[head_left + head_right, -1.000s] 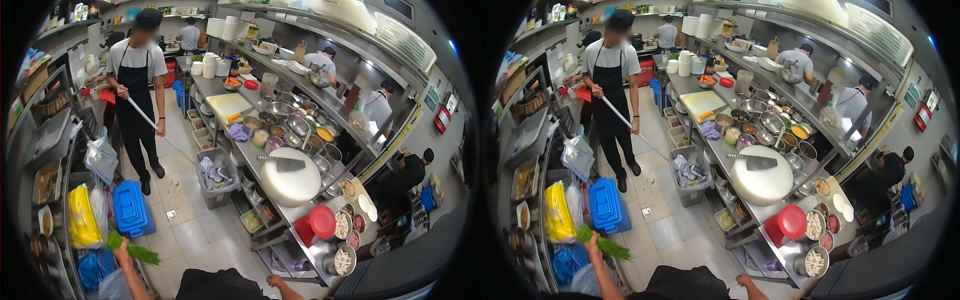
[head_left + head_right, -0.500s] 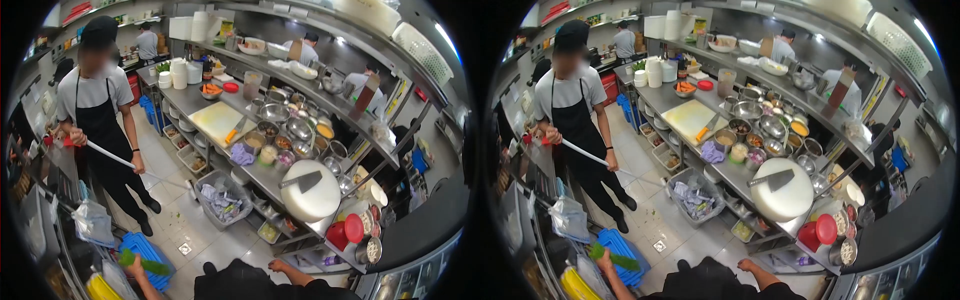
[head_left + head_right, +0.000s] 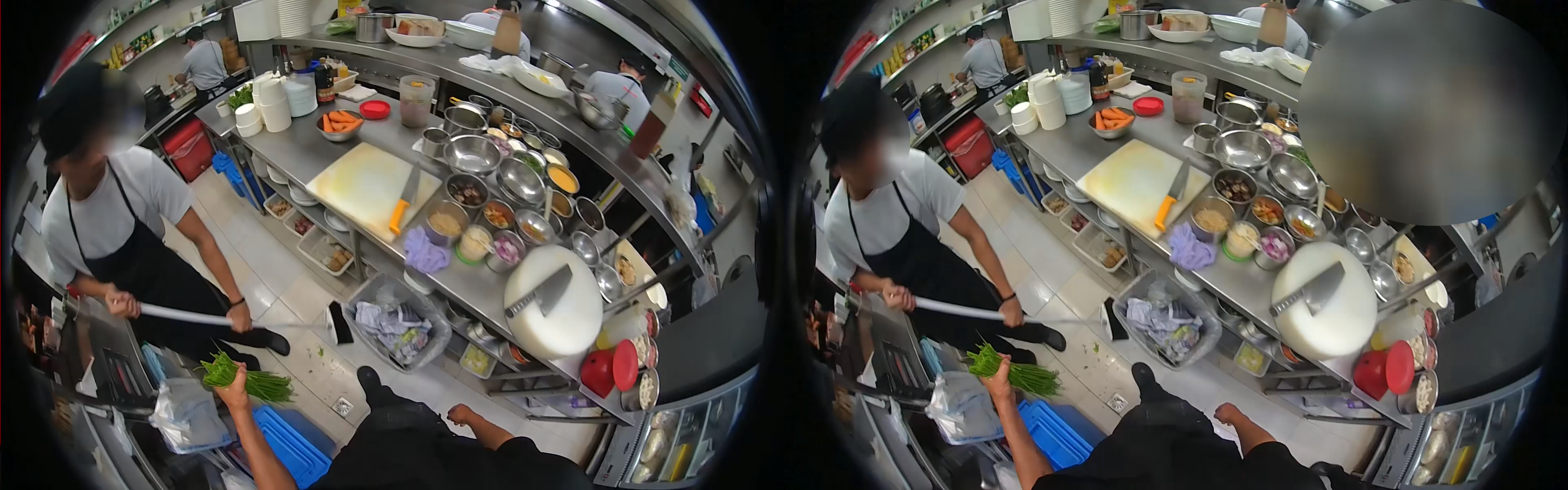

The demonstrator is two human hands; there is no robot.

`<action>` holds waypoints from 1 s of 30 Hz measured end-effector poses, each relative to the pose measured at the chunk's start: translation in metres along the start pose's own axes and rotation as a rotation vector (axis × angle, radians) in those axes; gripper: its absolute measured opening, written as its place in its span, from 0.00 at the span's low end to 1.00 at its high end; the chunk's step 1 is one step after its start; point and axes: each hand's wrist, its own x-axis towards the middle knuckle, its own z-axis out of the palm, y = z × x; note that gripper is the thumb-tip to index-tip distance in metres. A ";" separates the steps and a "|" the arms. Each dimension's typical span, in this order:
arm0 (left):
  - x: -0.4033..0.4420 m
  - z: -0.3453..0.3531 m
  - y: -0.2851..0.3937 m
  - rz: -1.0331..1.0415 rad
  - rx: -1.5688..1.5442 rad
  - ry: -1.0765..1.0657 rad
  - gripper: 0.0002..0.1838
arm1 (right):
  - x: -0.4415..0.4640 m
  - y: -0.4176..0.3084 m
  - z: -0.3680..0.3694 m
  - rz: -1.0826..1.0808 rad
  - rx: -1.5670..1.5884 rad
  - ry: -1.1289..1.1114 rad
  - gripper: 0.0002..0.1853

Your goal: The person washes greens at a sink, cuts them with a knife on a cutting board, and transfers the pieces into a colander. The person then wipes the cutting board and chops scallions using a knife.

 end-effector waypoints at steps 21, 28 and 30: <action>0.342 0.208 0.007 0.257 0.182 -0.547 0.07 | 0.104 -0.155 -0.097 -0.125 0.171 0.542 0.13; 0.414 0.370 0.055 0.375 0.596 -0.808 0.13 | 0.048 -0.221 -0.124 -0.289 0.415 0.737 0.17; 0.430 0.429 0.035 0.562 0.520 -0.914 0.18 | 0.034 -0.265 -0.157 -0.356 0.512 0.816 0.17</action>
